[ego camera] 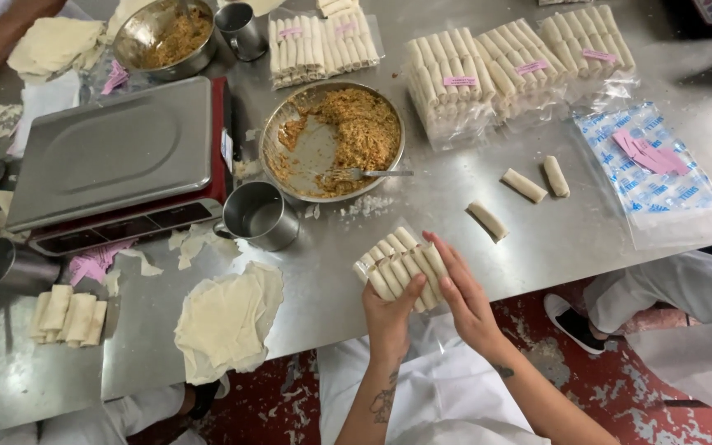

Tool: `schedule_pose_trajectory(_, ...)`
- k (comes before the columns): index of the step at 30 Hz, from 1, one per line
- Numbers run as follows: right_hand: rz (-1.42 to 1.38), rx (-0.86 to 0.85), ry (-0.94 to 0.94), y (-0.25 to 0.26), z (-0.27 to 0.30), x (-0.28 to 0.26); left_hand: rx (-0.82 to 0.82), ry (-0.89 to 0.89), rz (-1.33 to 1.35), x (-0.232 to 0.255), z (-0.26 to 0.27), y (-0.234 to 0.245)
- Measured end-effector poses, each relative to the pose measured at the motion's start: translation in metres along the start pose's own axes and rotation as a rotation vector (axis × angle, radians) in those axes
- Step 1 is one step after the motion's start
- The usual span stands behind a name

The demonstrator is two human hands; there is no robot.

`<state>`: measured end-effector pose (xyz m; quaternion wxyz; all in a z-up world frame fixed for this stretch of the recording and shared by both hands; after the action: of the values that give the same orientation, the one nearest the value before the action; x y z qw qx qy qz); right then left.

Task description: Packaging handmade spring rolls into plastic bags at a food production station.

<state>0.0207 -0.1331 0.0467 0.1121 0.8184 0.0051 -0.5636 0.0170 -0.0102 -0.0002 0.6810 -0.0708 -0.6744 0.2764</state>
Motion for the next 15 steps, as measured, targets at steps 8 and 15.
schedule_pose_trajectory(8, -0.439, 0.006, -0.084, -0.004, 0.000, -0.005, -0.004, 0.019, 0.055, 0.002, -0.001, 0.008)
schedule_pose_trajectory(15, -0.179, -0.007, -0.009, -0.007, -0.001, -0.006, 0.005, 0.020, 0.046, 0.009, 0.004, 0.006)
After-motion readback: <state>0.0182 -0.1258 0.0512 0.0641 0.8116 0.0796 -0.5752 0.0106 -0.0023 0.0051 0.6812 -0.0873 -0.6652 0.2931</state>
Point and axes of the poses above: each hand's wrist, its own z-axis away from the middle knuckle, its own y-axis out of the back of the hand, x = y × z, the point moved 1 cm from there along -z, towards the middle knuckle, and after that the axes turned 4 degrees about -y, right-handed, at the moved point
